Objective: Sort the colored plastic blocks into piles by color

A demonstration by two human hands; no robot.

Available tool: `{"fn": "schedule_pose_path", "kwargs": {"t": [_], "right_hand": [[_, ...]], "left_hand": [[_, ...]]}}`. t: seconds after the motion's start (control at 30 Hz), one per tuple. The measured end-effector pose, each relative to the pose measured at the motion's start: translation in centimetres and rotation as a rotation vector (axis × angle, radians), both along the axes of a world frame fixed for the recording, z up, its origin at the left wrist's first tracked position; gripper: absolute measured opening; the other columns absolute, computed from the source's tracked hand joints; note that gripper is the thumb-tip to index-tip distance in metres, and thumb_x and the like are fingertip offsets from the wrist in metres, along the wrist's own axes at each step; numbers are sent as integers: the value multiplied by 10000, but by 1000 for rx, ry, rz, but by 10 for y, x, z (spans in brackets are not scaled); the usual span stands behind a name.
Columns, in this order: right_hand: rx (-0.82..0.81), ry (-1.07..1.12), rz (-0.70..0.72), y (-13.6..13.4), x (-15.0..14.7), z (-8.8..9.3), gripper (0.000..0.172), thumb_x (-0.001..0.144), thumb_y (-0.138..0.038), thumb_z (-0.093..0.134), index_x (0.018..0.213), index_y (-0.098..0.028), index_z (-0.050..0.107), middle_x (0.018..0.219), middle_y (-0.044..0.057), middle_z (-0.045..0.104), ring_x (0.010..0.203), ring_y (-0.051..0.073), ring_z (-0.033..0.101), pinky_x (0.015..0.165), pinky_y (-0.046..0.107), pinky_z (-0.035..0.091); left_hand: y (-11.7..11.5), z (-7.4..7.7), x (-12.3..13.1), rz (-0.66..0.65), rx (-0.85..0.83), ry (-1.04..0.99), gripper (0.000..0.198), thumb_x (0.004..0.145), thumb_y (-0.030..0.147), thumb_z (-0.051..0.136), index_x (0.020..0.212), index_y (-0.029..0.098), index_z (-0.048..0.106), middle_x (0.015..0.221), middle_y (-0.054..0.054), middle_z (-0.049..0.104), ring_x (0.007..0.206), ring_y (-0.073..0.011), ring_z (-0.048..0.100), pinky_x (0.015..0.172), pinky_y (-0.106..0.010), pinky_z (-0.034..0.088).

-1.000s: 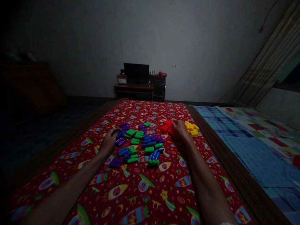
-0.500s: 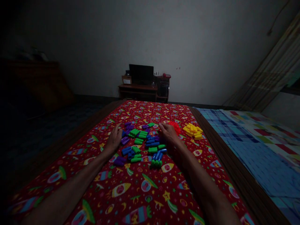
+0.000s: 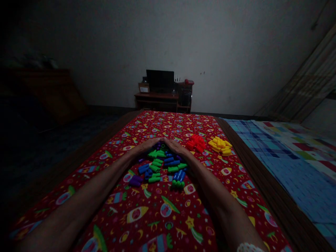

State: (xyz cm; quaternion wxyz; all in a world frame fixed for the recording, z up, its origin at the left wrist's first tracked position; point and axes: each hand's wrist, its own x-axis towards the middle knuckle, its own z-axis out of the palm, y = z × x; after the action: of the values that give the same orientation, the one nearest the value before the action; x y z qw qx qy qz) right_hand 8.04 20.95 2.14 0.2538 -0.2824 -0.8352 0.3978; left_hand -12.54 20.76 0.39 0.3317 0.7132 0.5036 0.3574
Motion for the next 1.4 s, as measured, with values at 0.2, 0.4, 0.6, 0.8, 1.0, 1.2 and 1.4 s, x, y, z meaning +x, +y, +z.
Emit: {"fn": "schedule_pose_path", "kwargs": {"t": [0.2,0.4,0.6,0.8,1.0,1.2,1.4], "right_hand": [[-69,61,-83,-54,61,17,719,901,-697,251,1247,-197,636,1249,75,649,1250,280,518,1094,452,346],[52,-16,-407,-88,107,-17,741,895,-708,239,1375,-216,515,1405,92,522,1337,275,426,1142,479,286],[53,1,-433,-103,49,-39,871,855,-768,173,1430,-170,441,1532,136,336,1443,271,233,1190,479,152],[83,121,-332,-127,25,-18,697,912,-677,259,1418,-243,461,1518,73,380,1434,225,266,1184,440,192],[34,219,-492,-132,63,-21,611,939,-615,267,1308,-238,576,1336,64,592,1282,229,496,1100,441,354],[161,176,-608,-127,95,-21,443,938,-447,387,1192,-204,656,1168,79,693,1041,226,654,929,389,496],[380,-228,-862,-52,138,31,375,840,-165,451,1120,-151,700,1008,109,742,925,224,687,843,326,505]], "left_hand": [[-78,24,2,-215,66,282,646,928,584,268,1388,186,486,1440,-56,498,1309,-227,475,1126,-379,322],[-142,5,-38,62,248,432,735,912,632,284,1459,147,364,1499,-133,405,1382,-282,369,1124,-457,325],[-173,-30,-24,32,300,593,1142,616,729,674,1521,223,195,1578,-188,192,1431,-428,175,1089,-617,273],[-194,-16,12,128,544,631,1030,721,642,666,1526,275,139,1596,-186,96,1448,-440,33,1077,-710,115],[-227,5,77,-292,721,757,574,890,545,513,1403,303,428,1530,-84,353,1448,-331,175,1141,-634,-2],[-198,6,111,-243,715,834,280,923,406,518,1115,229,619,1287,-72,596,1356,-279,383,1162,-612,25],[-195,18,78,-149,675,824,308,911,377,553,1183,240,595,1381,-70,550,1350,-276,401,1160,-616,48]]}}
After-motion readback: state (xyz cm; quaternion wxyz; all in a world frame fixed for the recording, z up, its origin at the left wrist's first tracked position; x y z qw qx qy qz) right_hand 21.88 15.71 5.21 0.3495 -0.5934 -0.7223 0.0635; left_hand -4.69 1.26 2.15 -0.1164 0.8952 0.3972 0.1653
